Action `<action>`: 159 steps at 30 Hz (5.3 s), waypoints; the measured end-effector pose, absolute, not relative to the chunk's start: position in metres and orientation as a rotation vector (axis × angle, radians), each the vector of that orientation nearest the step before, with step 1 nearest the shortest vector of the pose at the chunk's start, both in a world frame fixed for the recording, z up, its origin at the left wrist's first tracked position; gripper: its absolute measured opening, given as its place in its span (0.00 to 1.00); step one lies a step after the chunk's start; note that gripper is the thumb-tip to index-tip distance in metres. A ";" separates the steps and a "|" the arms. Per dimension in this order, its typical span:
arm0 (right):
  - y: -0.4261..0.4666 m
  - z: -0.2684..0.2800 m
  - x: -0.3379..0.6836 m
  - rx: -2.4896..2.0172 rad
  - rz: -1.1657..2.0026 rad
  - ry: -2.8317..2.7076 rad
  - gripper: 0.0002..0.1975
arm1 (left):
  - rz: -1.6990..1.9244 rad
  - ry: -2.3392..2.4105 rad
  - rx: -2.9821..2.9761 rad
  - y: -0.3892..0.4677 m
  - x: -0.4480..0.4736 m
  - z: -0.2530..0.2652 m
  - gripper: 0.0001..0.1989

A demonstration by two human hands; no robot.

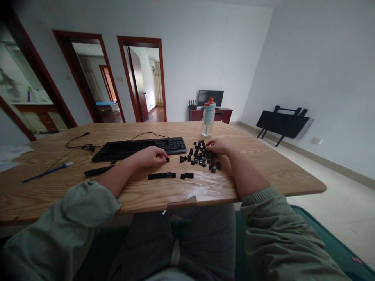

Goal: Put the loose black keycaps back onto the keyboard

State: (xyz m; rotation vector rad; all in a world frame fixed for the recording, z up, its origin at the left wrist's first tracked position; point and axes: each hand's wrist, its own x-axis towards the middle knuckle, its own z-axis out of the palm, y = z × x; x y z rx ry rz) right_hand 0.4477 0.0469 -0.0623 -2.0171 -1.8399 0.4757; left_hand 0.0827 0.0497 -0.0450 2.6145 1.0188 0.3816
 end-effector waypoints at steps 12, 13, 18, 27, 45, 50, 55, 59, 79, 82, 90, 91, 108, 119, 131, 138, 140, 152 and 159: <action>0.035 -0.050 0.440 -1.985 0.611 -1.701 0.14 | 0.421 1.043 2.604 0.050 0.086 -0.049 0.14; 0.035 -0.050 0.440 -1.998 0.594 -1.702 0.14 | 0.425 1.052 2.608 0.050 0.086 -0.049 0.13; 0.035 -0.051 0.438 -2.026 0.508 -1.774 0.15 | 0.446 1.080 2.649 0.054 0.087 -0.052 0.13; 0.037 -0.053 0.420 -1.749 0.214 -1.885 0.15 | 0.534 1.099 2.716 0.054 0.085 -0.045 0.14; 0.035 -0.020 0.308 -1.476 0.297 -2.501 0.14 | 0.352 1.126 2.678 0.054 0.064 -0.041 0.11; 0.035 -0.026 0.331 -1.508 0.378 -2.492 0.10 | 0.370 1.180 2.667 0.054 0.061 -0.041 0.11; 0.030 -0.028 0.338 -1.617 0.505 -2.567 0.09 | 0.410 1.198 2.603 0.047 0.065 -0.036 0.12; 0.026 -0.031 0.329 -1.625 0.426 -2.570 0.10 | 0.396 1.206 2.564 0.044 0.064 -0.034 0.14; 0.027 -0.052 0.297 -1.317 0.173 -2.540 0.12 | 0.298 1.172 2.551 0.039 0.059 -0.031 0.14; 0.026 -0.053 0.293 -1.399 0.159 -2.516 0.11 | 0.309 1.152 2.545 0.042 0.061 -0.034 0.14; 0.020 -0.052 0.282 -1.416 0.190 -2.458 0.12 | 0.346 1.132 2.564 0.042 0.064 -0.036 0.14; 0.020 -0.052 0.283 -1.394 0.190 -2.453 0.12 | 0.349 1.132 2.566 0.041 0.064 -0.035 0.14; 0.028 -0.044 0.324 -1.600 0.298 -2.460 0.11 | 0.365 1.100 2.556 0.047 0.065 -0.039 0.14; 0.023 -0.052 0.303 -1.480 0.334 -2.386 0.16 | 0.368 1.057 2.558 0.052 0.063 -0.043 0.14; 0.019 -0.051 0.300 -1.488 0.298 -2.432 0.14 | 0.334 1.066 2.569 0.048 0.063 -0.041 0.13; 0.030 -0.046 0.326 -1.451 0.273 -2.374 0.11 | 0.350 1.072 2.554 0.050 0.063 -0.042 0.15; 0.032 -0.042 0.337 -1.500 0.263 -2.371 0.08 | 0.351 1.086 2.548 0.049 0.063 -0.042 0.14; 0.019 -0.055 0.293 -1.446 0.105 -2.465 0.09 | 0.364 1.017 2.564 0.055 0.063 -0.046 0.15; 0.022 -0.058 0.300 -1.353 0.238 -2.381 0.09 | 0.356 1.052 2.544 0.045 0.064 -0.039 0.14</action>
